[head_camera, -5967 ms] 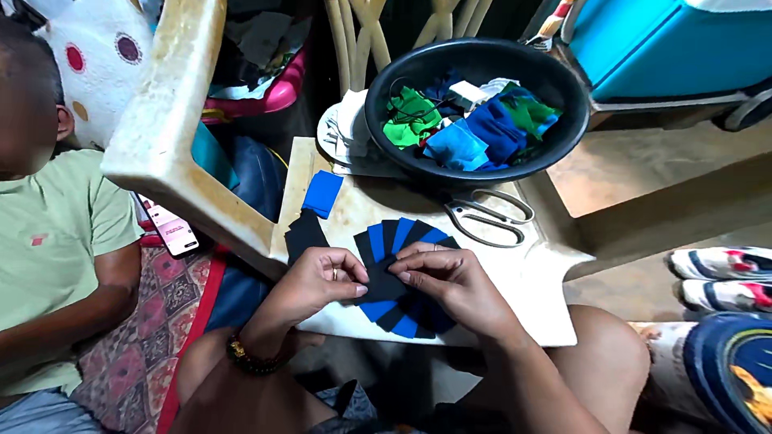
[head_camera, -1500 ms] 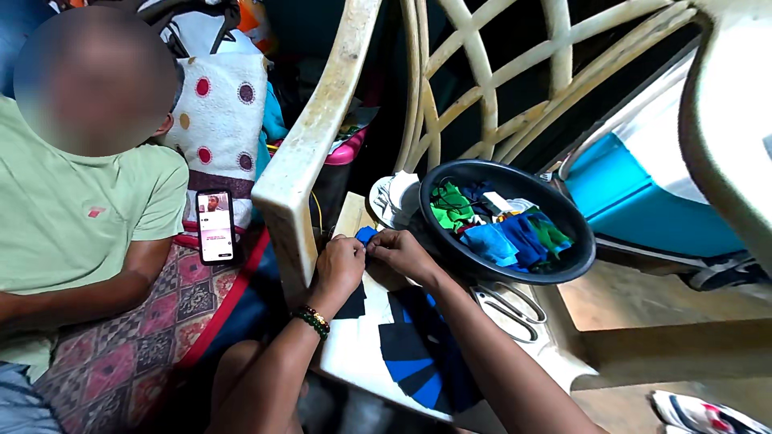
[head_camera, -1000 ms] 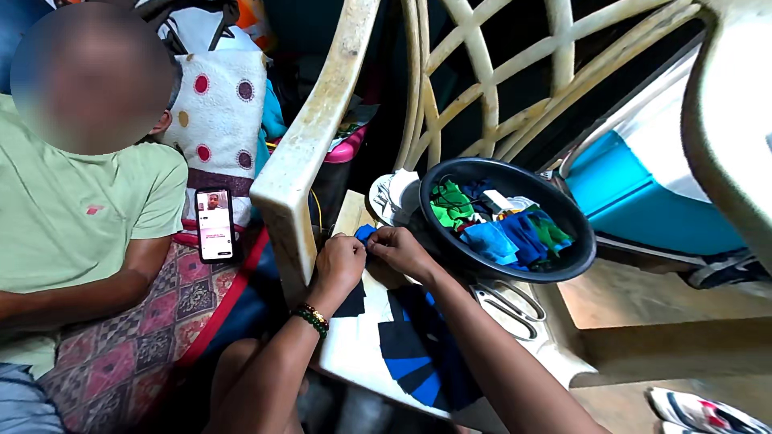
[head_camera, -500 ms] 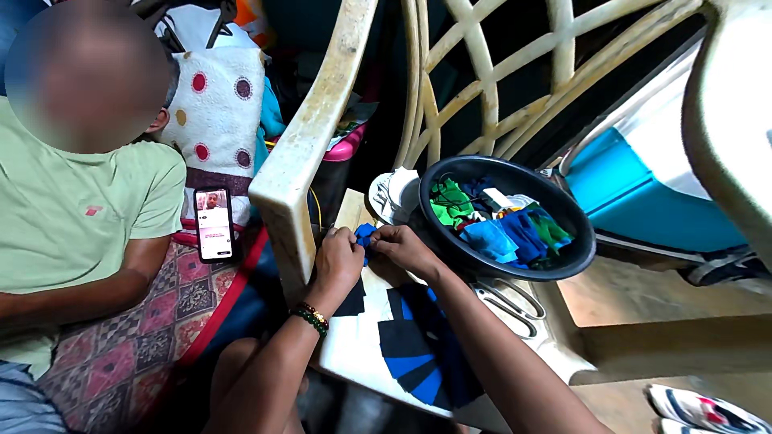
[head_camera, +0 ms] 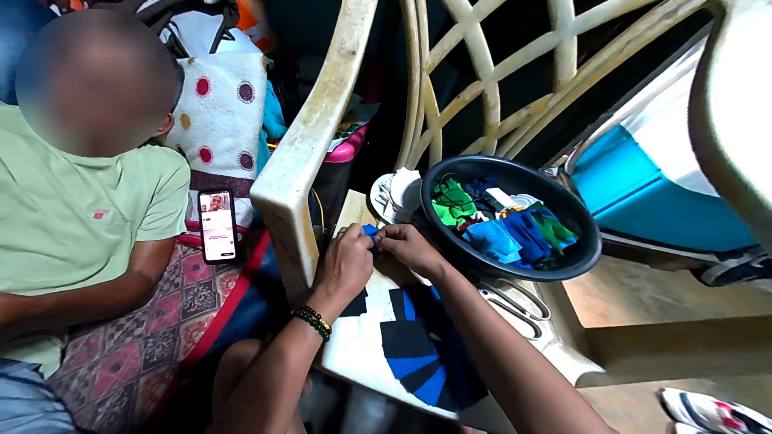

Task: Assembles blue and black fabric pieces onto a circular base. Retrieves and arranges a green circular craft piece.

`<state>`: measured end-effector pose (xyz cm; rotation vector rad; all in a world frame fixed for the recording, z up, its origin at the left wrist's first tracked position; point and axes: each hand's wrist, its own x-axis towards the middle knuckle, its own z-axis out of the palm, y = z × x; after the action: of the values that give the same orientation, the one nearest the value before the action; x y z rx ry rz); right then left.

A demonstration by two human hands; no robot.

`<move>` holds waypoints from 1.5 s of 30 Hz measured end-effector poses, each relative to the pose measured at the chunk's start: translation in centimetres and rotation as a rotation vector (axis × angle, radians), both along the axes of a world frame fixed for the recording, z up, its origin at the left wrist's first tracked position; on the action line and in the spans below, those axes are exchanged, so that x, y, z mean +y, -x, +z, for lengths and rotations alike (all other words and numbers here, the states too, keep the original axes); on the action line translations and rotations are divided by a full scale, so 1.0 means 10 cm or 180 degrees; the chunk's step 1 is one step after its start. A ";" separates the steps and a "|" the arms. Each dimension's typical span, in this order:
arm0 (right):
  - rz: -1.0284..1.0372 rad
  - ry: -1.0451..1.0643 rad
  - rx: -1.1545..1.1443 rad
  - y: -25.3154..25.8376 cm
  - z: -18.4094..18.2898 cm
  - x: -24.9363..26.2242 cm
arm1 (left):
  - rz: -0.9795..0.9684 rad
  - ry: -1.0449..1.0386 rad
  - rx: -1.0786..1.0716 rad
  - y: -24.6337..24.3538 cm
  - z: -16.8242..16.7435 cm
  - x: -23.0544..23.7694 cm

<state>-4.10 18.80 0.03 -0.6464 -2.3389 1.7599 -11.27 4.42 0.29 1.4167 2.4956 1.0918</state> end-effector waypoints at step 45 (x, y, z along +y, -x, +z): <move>-0.0607 -0.0037 0.1252 -1.52 -0.18 -0.72 | -0.1174 0.0527 -0.2631 -0.41 0.22 -0.45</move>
<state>11.13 11.56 -1.79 -0.4533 -1.9552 1.6160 -7.20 -0.10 2.49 1.0188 1.6272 1.0630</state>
